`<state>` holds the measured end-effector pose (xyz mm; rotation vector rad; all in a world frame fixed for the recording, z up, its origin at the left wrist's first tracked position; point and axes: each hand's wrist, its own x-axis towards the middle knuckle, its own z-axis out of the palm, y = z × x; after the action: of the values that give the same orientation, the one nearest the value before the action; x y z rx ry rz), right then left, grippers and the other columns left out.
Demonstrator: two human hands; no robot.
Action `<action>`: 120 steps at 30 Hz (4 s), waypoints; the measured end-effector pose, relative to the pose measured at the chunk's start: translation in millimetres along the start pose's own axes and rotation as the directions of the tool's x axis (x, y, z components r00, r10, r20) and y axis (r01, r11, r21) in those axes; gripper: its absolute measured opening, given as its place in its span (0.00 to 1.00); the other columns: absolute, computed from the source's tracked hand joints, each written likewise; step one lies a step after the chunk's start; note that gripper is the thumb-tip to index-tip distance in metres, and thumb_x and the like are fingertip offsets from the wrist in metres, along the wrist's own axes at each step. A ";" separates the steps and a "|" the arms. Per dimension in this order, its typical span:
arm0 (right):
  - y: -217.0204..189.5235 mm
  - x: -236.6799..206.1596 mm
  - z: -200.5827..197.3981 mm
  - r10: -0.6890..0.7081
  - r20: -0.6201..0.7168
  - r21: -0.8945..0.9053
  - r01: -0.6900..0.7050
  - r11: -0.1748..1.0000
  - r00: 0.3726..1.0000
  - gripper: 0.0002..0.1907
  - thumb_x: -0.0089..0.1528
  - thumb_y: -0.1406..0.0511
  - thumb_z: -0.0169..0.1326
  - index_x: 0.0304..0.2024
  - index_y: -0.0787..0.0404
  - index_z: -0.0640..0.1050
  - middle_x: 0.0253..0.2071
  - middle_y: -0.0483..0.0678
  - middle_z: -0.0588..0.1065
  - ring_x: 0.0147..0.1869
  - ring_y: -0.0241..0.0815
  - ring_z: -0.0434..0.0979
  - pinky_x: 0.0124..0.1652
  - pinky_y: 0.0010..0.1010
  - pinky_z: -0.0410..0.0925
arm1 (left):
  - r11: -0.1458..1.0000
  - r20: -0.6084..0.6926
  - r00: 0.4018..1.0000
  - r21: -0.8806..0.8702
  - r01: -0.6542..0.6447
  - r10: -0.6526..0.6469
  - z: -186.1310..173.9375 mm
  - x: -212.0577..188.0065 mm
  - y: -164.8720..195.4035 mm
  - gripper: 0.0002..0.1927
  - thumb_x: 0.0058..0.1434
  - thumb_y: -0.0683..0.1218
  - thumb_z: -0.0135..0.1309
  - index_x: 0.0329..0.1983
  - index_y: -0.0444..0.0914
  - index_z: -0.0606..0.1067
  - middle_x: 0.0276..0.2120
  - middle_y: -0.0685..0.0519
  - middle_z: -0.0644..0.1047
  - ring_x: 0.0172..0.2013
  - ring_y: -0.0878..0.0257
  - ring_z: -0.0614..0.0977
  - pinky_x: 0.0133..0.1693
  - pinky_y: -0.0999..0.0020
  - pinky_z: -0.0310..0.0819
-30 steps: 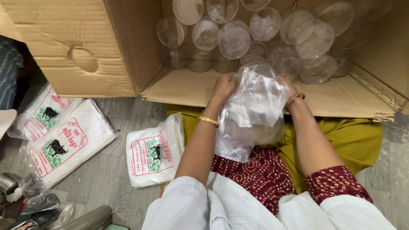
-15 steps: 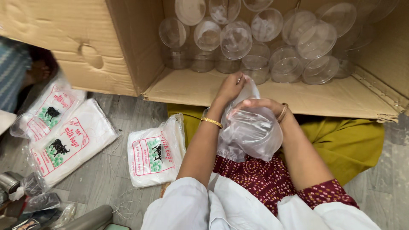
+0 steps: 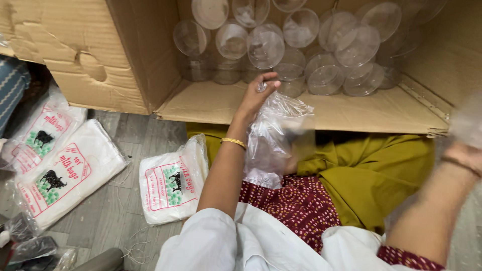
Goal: The person sits on the floor in front of a large cardboard box of clear plastic cups. They open a polythene bag, stack cups into it, tie the bag closed, and place the filled bag aside, repeating the process with new bags.
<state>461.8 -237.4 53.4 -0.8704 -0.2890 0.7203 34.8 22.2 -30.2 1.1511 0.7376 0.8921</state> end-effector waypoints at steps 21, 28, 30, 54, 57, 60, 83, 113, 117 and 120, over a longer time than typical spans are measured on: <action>0.6 14.5 -34.8 -0.473 -0.439 -0.876 -0.480 0.037 0.764 0.17 0.70 0.53 0.56 0.53 0.57 0.81 0.46 0.49 0.79 0.53 0.45 0.78 0.54 0.39 0.71 | 0.996 0.061 0.998 -0.087 0.013 -0.008 -6.1 -7.3 10.4 0.28 0.69 0.57 0.53 0.63 0.33 0.73 0.49 0.49 0.82 0.53 0.67 0.77 0.56 0.70 0.70; 121.4 -47.3 140.8 -0.074 0.362 -0.882 0.367 0.295 0.929 0.15 0.70 0.54 0.56 0.52 0.54 0.82 0.46 0.47 0.79 0.54 0.44 0.78 0.55 0.38 0.70 | 0.985 0.098 0.995 -0.167 0.049 -0.033 -11.0 -5.4 2.8 0.29 0.69 0.58 0.53 0.62 0.32 0.73 0.48 0.47 0.82 0.48 0.63 0.79 0.51 0.66 0.75; 160.9 -52.0 175.3 0.331 0.553 -0.745 0.276 0.607 0.765 0.24 0.64 0.56 0.58 0.61 0.52 0.74 0.56 0.43 0.76 0.61 0.37 0.74 0.57 0.31 0.70 | 0.983 0.104 0.995 -0.182 0.020 -0.001 -10.6 -6.0 1.9 0.28 0.69 0.57 0.54 0.62 0.32 0.73 0.50 0.46 0.82 0.50 0.63 0.79 0.53 0.67 0.74; 231.6 -36.0 138.4 0.453 0.352 -0.659 -0.127 0.741 0.819 0.12 0.70 0.68 0.53 0.53 0.67 0.81 0.41 0.43 0.79 0.39 0.28 0.75 0.42 0.21 0.71 | 0.981 -0.048 0.995 -0.177 0.080 -0.090 -10.3 -2.3 -13.7 0.12 0.60 0.42 0.67 0.45 0.33 0.79 0.43 0.51 0.79 0.43 0.65 0.77 0.47 0.69 0.71; 231.7 -38.4 140.4 0.430 0.318 -0.672 -0.119 0.731 0.845 0.11 0.68 0.69 0.54 0.51 0.68 0.81 0.40 0.44 0.80 0.38 0.29 0.77 0.41 0.22 0.72 | 0.985 -0.056 0.996 -0.163 0.056 -0.066 -11.0 -1.9 -13.8 0.10 0.60 0.41 0.66 0.41 0.33 0.78 0.44 0.52 0.81 0.43 0.66 0.78 0.48 0.71 0.72; 231.3 -41.5 141.5 0.400 0.313 -0.707 -0.070 0.704 0.861 0.11 0.67 0.69 0.54 0.49 0.68 0.80 0.38 0.44 0.81 0.37 0.28 0.77 0.40 0.21 0.71 | 0.995 -0.073 0.997 -0.099 0.015 -0.023 -10.7 -3.0 -13.6 0.12 0.59 0.41 0.65 0.45 0.34 0.78 0.44 0.53 0.80 0.43 0.68 0.78 0.47 0.73 0.72; 216.7 -50.8 160.0 0.140 0.459 -0.741 0.291 0.605 0.877 0.10 0.71 0.66 0.53 0.48 0.62 0.83 0.35 0.43 0.78 0.36 0.29 0.73 0.39 0.21 0.68 | 0.982 0.020 0.992 -0.143 0.125 -0.124 -7.7 0.5 -6.8 0.09 0.61 0.48 0.62 0.40 0.38 0.80 0.35 0.59 0.80 0.37 0.71 0.76 0.41 0.73 0.72; 234.1 -18.3 191.8 0.105 0.738 -0.669 0.743 -0.012 0.667 0.26 0.61 0.72 0.52 0.61 0.51 0.80 0.49 0.67 0.76 0.51 0.66 0.76 0.50 0.47 0.69 | 0.568 -0.309 0.950 0.775 0.279 -0.046 -8.5 18.1 7.0 0.17 0.64 0.51 0.51 0.54 0.43 0.77 0.44 0.37 0.79 0.47 0.38 0.79 0.46 0.47 0.73; 217.8 -27.2 192.6 0.309 0.539 -0.799 0.360 0.481 0.784 0.18 0.63 0.73 0.48 0.53 0.59 0.79 0.47 0.51 0.79 0.49 0.45 0.78 0.48 0.32 0.69 | 0.668 -0.221 0.975 0.724 0.173 -0.012 -8.0 15.6 15.5 0.16 0.63 0.53 0.51 0.46 0.39 0.79 0.39 0.38 0.81 0.41 0.42 0.83 0.43 0.52 0.74; 215.1 -22.6 191.9 0.307 0.432 -0.753 0.151 0.641 0.848 0.13 0.66 0.73 0.49 0.49 0.62 0.81 0.42 0.45 0.78 0.44 0.35 0.74 0.43 0.23 0.68 | 0.759 -0.218 0.976 0.637 0.136 0.007 -9.4 13.0 18.3 0.18 0.61 0.56 0.54 0.38 0.37 0.80 0.34 0.39 0.82 0.37 0.46 0.84 0.40 0.57 0.74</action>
<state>249.9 -46.2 6.9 -1.5037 -1.1379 0.9347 29.0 40.7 -15.4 1.6458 1.3244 0.7128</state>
